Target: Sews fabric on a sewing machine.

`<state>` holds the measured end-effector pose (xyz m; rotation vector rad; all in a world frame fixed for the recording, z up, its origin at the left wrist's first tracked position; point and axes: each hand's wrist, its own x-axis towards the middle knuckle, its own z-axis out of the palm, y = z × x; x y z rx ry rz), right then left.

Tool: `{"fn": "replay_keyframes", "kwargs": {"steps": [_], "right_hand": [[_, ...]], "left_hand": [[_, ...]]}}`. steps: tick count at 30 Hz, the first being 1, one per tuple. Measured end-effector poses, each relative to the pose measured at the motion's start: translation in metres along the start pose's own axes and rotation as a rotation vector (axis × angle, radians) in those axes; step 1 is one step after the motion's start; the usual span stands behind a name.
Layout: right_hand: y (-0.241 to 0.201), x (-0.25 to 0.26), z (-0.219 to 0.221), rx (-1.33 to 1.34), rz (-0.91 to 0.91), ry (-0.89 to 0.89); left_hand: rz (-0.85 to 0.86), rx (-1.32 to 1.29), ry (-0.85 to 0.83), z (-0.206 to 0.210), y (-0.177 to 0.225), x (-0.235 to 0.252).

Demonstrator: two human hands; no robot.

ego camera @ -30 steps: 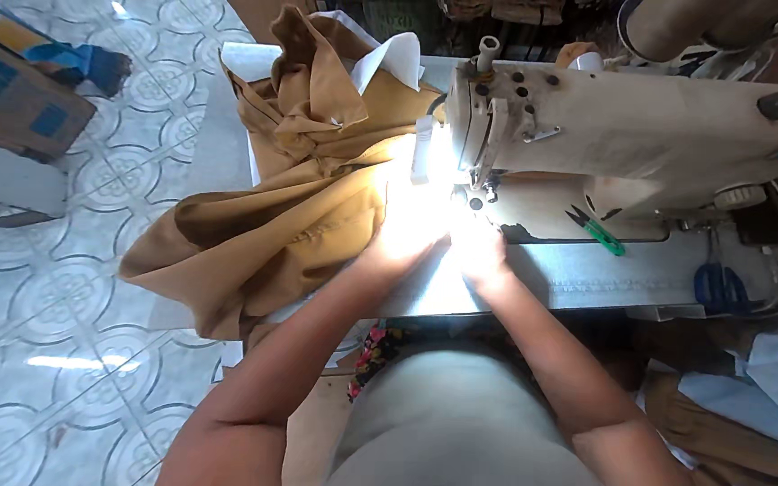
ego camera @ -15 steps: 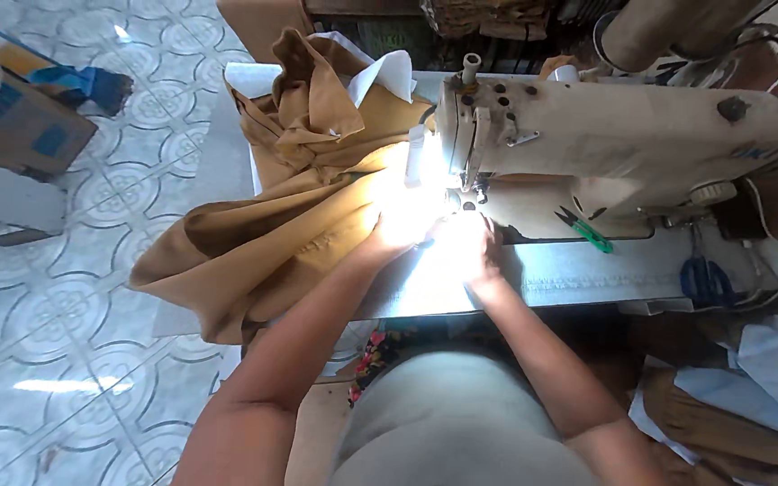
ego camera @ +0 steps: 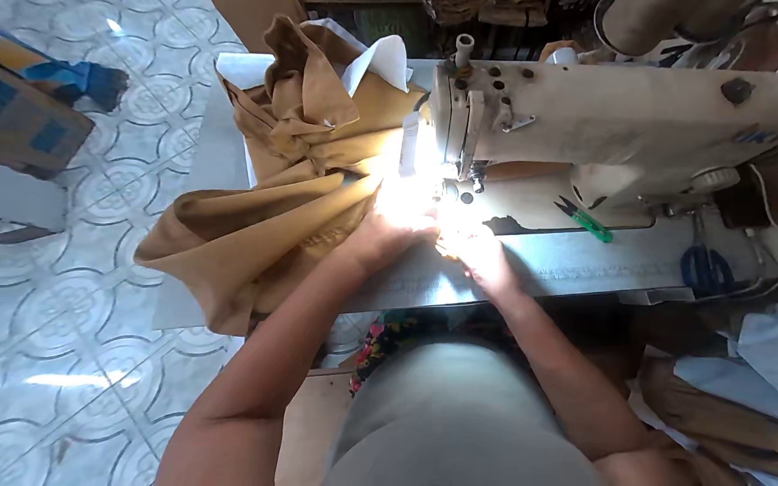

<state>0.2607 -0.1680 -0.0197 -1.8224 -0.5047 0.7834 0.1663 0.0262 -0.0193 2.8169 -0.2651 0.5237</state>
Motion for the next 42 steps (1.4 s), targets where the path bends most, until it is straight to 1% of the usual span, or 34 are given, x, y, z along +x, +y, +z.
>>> {"fn": "replay_keyframes", "kwargs": {"steps": [2, 3, 6, 9, 10, 12, 17, 19, 21, 25, 29, 31, 33, 35, 38, 42], "right_hand": [[0.008, -0.004, 0.000, -0.332, -0.119, 0.067], [0.011, -0.004, 0.002, -0.448, -0.170, 0.126], [0.008, -0.002, 0.009, -0.599, -0.330, 0.243], [0.003, 0.004, 0.019, -0.568, -0.419, 0.258], [0.004, 0.006, 0.021, -0.556, -0.413, 0.243], [0.004, 0.007, 0.021, -0.565, -0.341, 0.195], [0.001, 0.006, 0.017, -0.654, -0.286, 0.191], [-0.004, 0.005, 0.014, -0.614, -0.286, 0.171], [-0.009, 0.002, 0.012, -0.626, -0.334, 0.157], [-0.009, 0.005, 0.012, -0.744, -0.381, 0.088], [-0.011, 0.006, 0.012, -0.804, -0.362, 0.028], [-0.008, 0.004, 0.012, -0.808, -0.405, 0.054], [0.000, 0.003, 0.014, -0.818, -0.509, 0.102], [0.004, 0.001, 0.015, -0.837, -0.546, 0.117], [0.012, 0.001, 0.018, -0.871, -0.609, 0.174], [0.020, 0.011, 0.020, -0.938, -0.697, 0.243]], "left_hand": [[-0.012, 0.012, -0.041, 0.002, 0.002, -0.008], [-0.025, 0.012, -0.050, 0.005, 0.004, -0.012], [-0.069, 0.041, -0.075, 0.009, 0.011, -0.017], [-0.093, 0.095, -0.076, 0.007, 0.018, -0.014], [-0.106, 0.117, -0.093, 0.007, 0.019, -0.014], [-0.128, 0.152, -0.117, 0.009, 0.021, -0.015], [-0.190, 0.203, -0.151, 0.008, 0.040, -0.012], [-0.238, 0.197, -0.189, 0.006, 0.049, -0.011], [-0.270, 0.186, -0.213, 0.005, 0.056, -0.012], [-0.303, 0.222, -0.240, 0.002, 0.053, -0.011], [-0.310, 0.214, -0.304, -0.004, 0.046, -0.010], [-0.308, 0.197, -0.321, -0.004, 0.044, -0.011], [-0.280, 0.178, -0.295, -0.003, 0.041, -0.014], [-0.286, 0.169, -0.315, -0.004, 0.040, -0.015], [-0.271, 0.171, -0.300, -0.004, 0.037, -0.015], [-0.281, 0.176, -0.289, -0.002, 0.028, -0.011]]}}
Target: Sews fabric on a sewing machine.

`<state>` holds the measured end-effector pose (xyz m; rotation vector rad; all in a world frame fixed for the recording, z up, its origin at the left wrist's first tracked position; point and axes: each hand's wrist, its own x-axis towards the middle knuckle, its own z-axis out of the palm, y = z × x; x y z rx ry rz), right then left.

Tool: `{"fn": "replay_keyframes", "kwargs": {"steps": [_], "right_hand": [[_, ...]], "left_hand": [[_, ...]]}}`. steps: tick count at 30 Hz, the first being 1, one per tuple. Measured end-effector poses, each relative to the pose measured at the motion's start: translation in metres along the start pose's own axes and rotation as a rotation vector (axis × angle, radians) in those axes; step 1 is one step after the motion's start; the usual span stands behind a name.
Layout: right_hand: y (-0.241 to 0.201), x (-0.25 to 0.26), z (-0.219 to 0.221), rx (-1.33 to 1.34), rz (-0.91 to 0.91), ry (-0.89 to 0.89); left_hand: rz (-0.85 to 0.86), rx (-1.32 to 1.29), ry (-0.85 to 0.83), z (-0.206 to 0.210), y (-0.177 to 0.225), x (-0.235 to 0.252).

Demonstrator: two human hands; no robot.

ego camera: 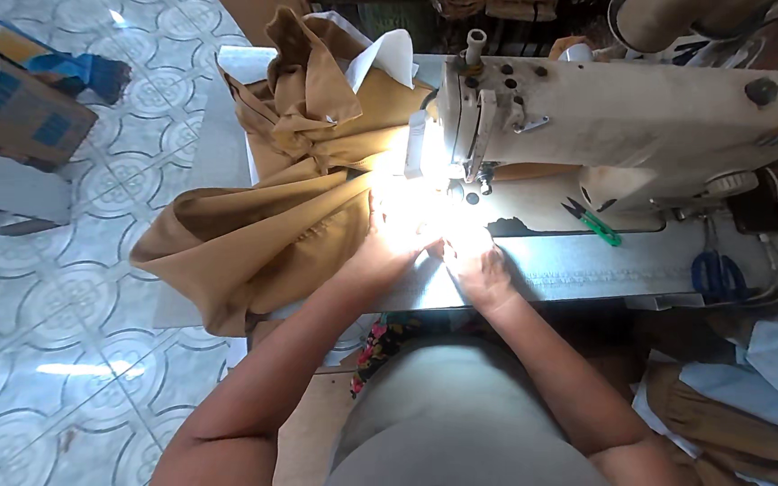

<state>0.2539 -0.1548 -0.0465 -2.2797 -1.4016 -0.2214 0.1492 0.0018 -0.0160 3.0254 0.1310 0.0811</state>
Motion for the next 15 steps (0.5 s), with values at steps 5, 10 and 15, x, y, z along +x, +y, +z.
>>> {"fn": "replay_keyframes", "kwargs": {"steps": [5, 10, 15], "right_hand": [[0.006, 0.019, 0.004, 0.102, 0.063, -0.014], [0.010, 0.029, 0.000, 0.125, 0.057, -0.053], [0.021, 0.029, -0.004, 0.287, 0.126, -0.012]], "left_hand": [[-0.028, -0.008, 0.145, 0.007, -0.015, 0.018], [0.008, 0.009, 0.276, 0.017, -0.030, 0.038], [0.052, -0.082, 0.355, 0.026, -0.032, 0.039]]}}
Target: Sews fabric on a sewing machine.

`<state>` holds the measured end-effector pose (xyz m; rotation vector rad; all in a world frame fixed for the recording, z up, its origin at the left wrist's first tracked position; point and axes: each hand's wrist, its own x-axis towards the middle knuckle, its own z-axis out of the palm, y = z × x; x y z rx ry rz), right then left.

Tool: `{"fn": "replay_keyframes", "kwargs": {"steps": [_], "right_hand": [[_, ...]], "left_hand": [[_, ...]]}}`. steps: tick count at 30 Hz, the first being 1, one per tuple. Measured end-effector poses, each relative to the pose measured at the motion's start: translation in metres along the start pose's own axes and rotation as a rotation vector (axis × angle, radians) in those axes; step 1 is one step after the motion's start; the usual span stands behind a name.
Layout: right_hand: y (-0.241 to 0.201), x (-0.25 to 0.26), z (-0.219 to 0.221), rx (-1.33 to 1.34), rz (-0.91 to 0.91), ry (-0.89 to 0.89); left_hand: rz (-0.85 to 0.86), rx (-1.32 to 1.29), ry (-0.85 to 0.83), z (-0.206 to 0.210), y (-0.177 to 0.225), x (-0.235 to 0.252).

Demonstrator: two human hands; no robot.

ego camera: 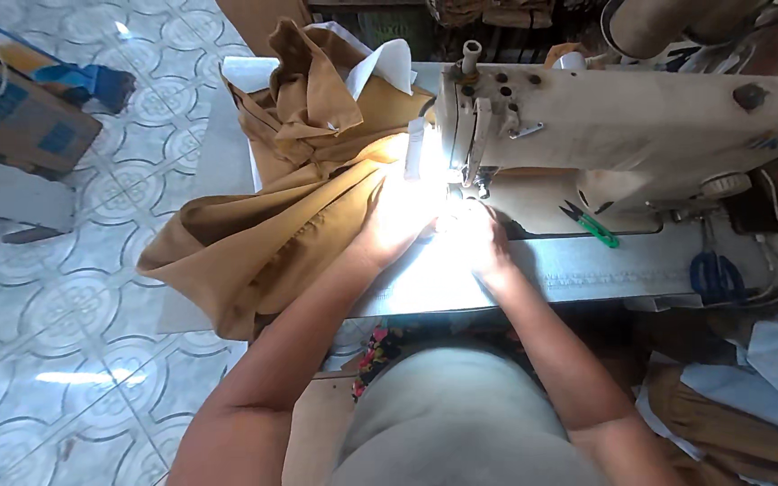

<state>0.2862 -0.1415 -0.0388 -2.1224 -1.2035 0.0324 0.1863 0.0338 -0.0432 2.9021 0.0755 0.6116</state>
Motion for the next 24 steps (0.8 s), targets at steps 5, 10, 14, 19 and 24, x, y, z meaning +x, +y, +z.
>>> {"fn": "replay_keyframes", "kwargs": {"steps": [5, 10, 14, 19, 24], "right_hand": [[0.005, -0.012, 0.011, 0.006, 0.047, 0.102], [-0.015, -0.003, 0.015, 0.219, 0.175, -0.005], [-0.009, 0.009, 0.017, 0.236, 0.137, 0.053], [-0.015, -0.003, 0.009, 0.477, 0.209, 0.053], [-0.023, -0.046, 0.000, 0.622, 0.302, -0.063]], "left_hand": [[-0.301, -0.344, 0.004, 0.004, -0.001, -0.002], [-0.509, -0.755, -0.037, -0.016, 0.007, -0.001], [-0.482, -0.801, -0.079, -0.019, 0.004, -0.004], [-0.019, -0.257, -0.003, -0.011, 0.000, -0.014], [0.180, -0.022, -0.059, -0.017, 0.007, -0.027]]}}
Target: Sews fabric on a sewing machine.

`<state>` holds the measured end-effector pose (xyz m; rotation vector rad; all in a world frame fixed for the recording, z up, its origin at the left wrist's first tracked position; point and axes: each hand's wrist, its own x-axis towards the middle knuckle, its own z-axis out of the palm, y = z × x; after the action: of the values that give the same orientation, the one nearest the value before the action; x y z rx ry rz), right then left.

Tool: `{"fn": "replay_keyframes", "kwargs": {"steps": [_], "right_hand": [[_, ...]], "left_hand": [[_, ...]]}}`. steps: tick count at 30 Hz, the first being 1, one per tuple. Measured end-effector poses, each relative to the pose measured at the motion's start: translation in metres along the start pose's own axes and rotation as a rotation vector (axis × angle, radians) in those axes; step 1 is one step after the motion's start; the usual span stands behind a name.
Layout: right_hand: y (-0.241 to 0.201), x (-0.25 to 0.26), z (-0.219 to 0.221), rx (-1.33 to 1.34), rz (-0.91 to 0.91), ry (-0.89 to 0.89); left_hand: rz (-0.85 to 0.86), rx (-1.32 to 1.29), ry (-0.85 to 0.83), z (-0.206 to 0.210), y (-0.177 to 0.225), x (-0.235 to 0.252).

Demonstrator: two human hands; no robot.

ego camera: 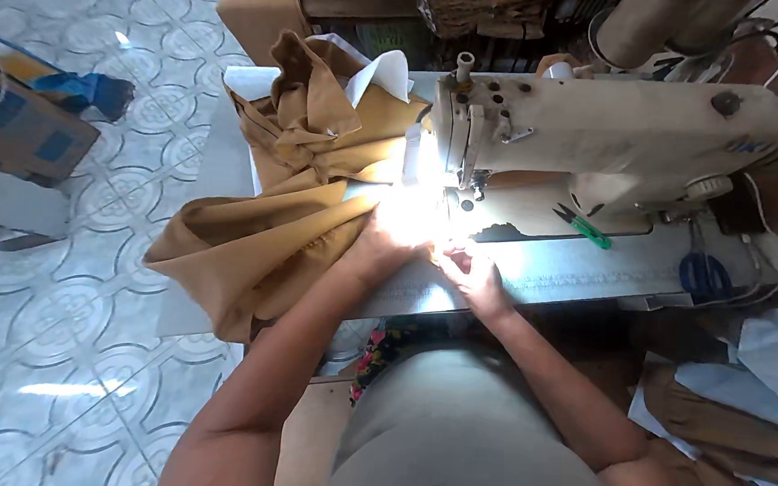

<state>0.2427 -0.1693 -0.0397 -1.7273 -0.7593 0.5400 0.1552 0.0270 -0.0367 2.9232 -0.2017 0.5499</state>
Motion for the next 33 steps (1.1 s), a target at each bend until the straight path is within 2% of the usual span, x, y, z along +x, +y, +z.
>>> {"fn": "replay_keyframes", "kwargs": {"steps": [3, 6, 14, 19, 22, 24, 28, 33], "right_hand": [[-0.001, -0.007, -0.005, -0.389, -0.077, -0.094], [0.004, -0.008, 0.000, -0.571, -0.259, -0.008], [0.028, -0.013, -0.002, -0.617, -0.488, 0.137], [0.032, -0.013, -0.004, -0.523, -0.553, 0.227], [0.033, -0.014, -0.003, -0.527, -0.574, 0.251], [0.034, -0.015, -0.004, -0.567, -0.583, 0.231], [0.033, -0.017, -0.004, -0.767, -0.563, 0.094], [0.030, -0.016, -0.004, -0.820, -0.584, 0.087]], "left_hand": [[0.008, 0.000, -0.037, 0.003, 0.003, -0.003], [0.005, 0.009, -0.064, 0.001, 0.005, -0.003], [-0.063, 0.010, -0.121, -0.001, 0.014, 0.000], [-0.043, -0.001, -0.133, -0.004, 0.018, 0.011], [-0.076, 0.021, -0.206, -0.006, 0.025, 0.014], [-0.055, 0.034, -0.242, -0.008, 0.027, 0.011], [0.072, -0.061, -0.148, -0.006, 0.021, -0.003], [0.030, -0.005, -0.101, -0.002, 0.026, -0.007]]}}
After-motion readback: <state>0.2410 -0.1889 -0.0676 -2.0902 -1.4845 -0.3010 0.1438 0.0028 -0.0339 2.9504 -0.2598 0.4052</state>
